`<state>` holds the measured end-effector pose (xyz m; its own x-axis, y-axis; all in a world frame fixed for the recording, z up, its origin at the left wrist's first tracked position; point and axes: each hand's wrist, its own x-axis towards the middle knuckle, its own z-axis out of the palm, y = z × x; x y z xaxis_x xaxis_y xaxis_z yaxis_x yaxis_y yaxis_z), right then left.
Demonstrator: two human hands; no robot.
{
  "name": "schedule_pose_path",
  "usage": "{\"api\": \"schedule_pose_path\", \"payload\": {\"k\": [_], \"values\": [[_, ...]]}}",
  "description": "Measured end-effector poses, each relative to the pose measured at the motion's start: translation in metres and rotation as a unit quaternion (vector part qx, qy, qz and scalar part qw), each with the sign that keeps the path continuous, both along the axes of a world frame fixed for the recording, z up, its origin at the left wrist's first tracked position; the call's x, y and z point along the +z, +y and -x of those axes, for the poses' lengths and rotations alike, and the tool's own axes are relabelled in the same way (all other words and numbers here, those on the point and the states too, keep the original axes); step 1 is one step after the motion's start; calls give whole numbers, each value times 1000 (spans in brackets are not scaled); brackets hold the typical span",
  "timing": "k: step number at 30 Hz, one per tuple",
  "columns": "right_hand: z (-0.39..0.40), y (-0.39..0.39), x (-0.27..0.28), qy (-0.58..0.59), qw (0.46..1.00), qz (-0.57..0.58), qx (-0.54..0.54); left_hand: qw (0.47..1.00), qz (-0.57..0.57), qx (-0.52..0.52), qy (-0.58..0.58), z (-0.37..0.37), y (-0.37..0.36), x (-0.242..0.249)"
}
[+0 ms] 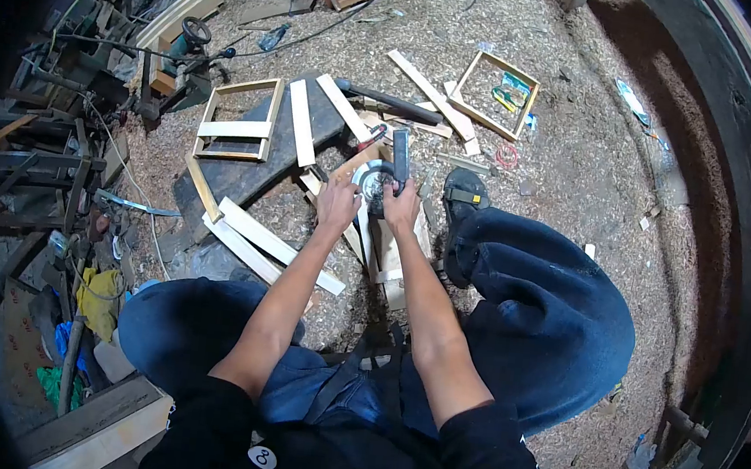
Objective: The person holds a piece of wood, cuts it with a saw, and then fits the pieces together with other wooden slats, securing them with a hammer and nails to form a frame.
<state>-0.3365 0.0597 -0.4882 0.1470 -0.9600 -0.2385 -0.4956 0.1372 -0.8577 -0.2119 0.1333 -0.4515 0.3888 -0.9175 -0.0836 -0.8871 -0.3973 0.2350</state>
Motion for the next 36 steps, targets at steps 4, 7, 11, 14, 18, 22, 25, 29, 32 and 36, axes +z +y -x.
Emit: {"api": "schedule_pose_path", "payload": {"k": [4, 7, 11, 14, 18, 22, 25, 29, 32, 36], "values": [[6, 4, -17, 25, 1000, -1, 0, 998, 16, -18, -58, 1, 1, 2], [5, 5, -21, 30, 999, -14, 6, 1000, -21, 1, -12, -1, -1, -5], [6, 9, -8, 32, 999, -31, 22, 996, 87, -9, 29, 0, -5, -24], [3, 11, -8, 47, 998, -37, 24, 996, 81, -17, 19, 3, -10, -32], [-2, 9, -13, 43, 996, -73, 10, 998, 52, -21, -33, 5, -16, -45], [-7, 6, -22, 44, 997, -62, 4, 998, 38, -39, -37, 4, -22, -48], [-7, 7, -19, 56, 997, -59, -7, 998, 40, -34, -29, 1, -24, -49], [-2, 6, -16, 34, 997, -75, -3, 996, 49, -72, -20, -7, -20, -48], [-2, 6, -19, 49, 996, -73, -1, 995, 55, -68, -42, -7, -19, -48], [-2, 5, -21, 61, 997, -49, -15, 997, 75, -19, 4, -4, -21, -39]]}}
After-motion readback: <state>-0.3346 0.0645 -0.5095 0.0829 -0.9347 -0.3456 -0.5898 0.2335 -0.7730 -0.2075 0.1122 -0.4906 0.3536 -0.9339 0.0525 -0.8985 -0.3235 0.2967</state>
